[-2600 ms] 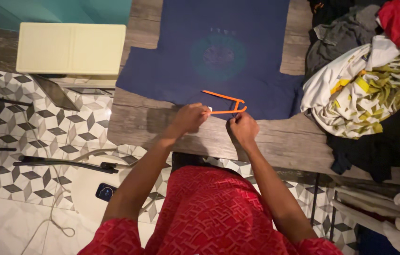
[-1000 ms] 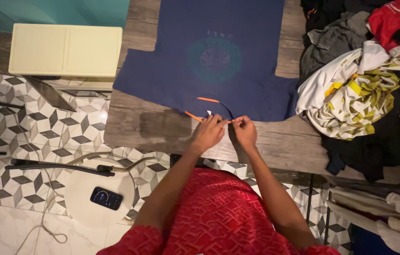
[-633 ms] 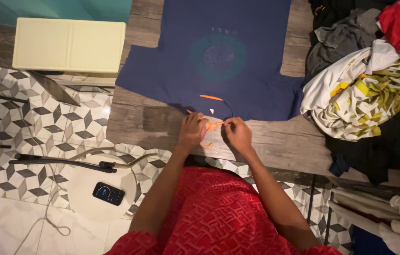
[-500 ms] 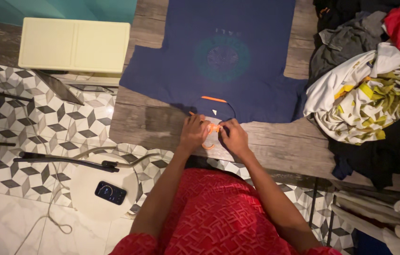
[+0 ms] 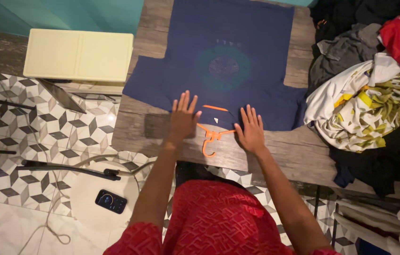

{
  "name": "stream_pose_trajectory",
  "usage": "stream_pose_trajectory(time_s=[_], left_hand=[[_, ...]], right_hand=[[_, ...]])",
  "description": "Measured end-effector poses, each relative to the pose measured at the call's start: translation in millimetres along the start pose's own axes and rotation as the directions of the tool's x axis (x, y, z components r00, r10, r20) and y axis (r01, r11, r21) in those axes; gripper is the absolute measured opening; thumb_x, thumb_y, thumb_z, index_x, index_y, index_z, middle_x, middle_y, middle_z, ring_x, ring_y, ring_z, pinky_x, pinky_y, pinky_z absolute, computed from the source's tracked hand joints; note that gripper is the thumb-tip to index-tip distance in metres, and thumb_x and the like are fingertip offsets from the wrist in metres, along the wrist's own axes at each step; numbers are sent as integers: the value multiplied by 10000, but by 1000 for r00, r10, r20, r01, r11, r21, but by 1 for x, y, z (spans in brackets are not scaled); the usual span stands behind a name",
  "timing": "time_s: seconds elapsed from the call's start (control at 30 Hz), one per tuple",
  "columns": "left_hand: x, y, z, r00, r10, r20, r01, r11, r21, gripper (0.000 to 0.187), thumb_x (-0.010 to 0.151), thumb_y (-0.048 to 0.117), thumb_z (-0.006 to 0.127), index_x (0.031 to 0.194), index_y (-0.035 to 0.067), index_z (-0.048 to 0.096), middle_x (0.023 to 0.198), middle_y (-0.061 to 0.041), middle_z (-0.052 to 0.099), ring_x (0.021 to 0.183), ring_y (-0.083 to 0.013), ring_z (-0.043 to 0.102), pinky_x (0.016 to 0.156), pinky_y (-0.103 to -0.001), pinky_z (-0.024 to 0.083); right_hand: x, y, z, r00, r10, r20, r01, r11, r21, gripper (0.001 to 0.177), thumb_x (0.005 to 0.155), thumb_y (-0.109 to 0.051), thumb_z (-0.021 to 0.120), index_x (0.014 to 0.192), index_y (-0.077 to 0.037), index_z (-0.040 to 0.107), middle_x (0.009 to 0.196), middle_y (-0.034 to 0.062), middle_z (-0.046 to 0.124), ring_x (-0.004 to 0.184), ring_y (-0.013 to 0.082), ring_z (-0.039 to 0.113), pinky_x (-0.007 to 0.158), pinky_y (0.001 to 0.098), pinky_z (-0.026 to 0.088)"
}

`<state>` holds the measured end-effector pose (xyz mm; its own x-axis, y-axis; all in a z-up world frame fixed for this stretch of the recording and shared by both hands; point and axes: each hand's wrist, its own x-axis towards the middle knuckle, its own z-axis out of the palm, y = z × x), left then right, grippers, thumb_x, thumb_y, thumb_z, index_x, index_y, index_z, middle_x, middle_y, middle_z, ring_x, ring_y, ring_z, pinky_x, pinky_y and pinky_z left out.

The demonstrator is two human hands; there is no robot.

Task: The person selects a blue t-shirt from a pile, lays it flat on a table, and smooths it out. They then retrieve an orange hanger, place it on the shirt, and hang the shirt on a clothing rack. The person repeats this process with a red and white jersey, smoothing it on the table before hanging it.

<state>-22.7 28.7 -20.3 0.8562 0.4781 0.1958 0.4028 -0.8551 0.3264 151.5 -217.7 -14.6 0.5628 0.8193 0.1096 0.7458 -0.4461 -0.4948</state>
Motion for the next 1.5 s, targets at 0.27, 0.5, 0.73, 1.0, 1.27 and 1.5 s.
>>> stream_pose_trajectory(time_s=[0.27, 0.5, 0.73, 1.0, 1.27, 1.5], left_hand=[[-22, -29, -7, 997, -17, 72, 17, 1000, -4, 657, 987, 433, 561, 1552, 125, 428, 1624, -200, 339, 1505, -392, 305, 1201, -593, 233], [-43, -15, -9, 996, -27, -84, 25, 1000, -18, 615, 982, 387, 601, 1524, 115, 495, 1603, -204, 406, 1483, -396, 384, 1194, -591, 294], [-22, -11, 2, 988, -113, -103, 106, 992, -65, 487, 1040, 402, 626, 1436, 124, 569, 1555, -152, 466, 1482, -353, 424, 1206, -533, 364], [18, -19, 16, 996, -11, -87, 9, 1000, -27, 627, 1004, 464, 576, 1548, 164, 490, 1642, -207, 352, 1519, -363, 346, 1222, -571, 254], [19, -18, 11, 998, -69, 10, 69, 997, -31, 635, 1004, 473, 551, 1564, 192, 456, 1661, -189, 318, 1538, -363, 298, 1221, -596, 209], [18, -19, 8, 998, -64, 23, 65, 997, -34, 631, 1002, 455, 559, 1572, 207, 453, 1666, -183, 316, 1533, -370, 307, 1223, -601, 206]], right_hand=[[-27, 20, -6, 999, 34, 42, -30, 995, -96, 617, 1036, -405, 444, 1567, -94, 412, 1644, 193, 342, 1538, 408, 247, 1211, 609, 150], [-35, 5, -5, 994, 108, 14, -106, 988, -115, 580, 1014, -369, 506, 1526, -98, 474, 1611, 180, 396, 1522, 398, 289, 1204, 616, 169], [-4, -14, 6, 988, 149, -44, -152, 985, -75, 494, 1056, -356, 497, 1466, -81, 512, 1603, 149, 428, 1545, 335, 341, 1286, 571, 172], [59, 39, 18, 1000, 19, -6, -20, 980, -197, 642, 1035, -399, 507, 1574, -64, 413, 1650, 208, 335, 1539, 380, 263, 1221, 585, 171], [36, 77, 8, 905, 282, -317, -338, 931, -135, 682, 1083, -380, 515, 1620, -4, 324, 1680, 276, 248, 1565, 453, 219, 1261, 577, 177], [10, 93, -12, 936, 300, -184, -325, 937, -127, 753, 1051, -407, 520, 1626, 20, 289, 1695, 224, 273, 1582, 416, 215, 1258, 583, 132]])
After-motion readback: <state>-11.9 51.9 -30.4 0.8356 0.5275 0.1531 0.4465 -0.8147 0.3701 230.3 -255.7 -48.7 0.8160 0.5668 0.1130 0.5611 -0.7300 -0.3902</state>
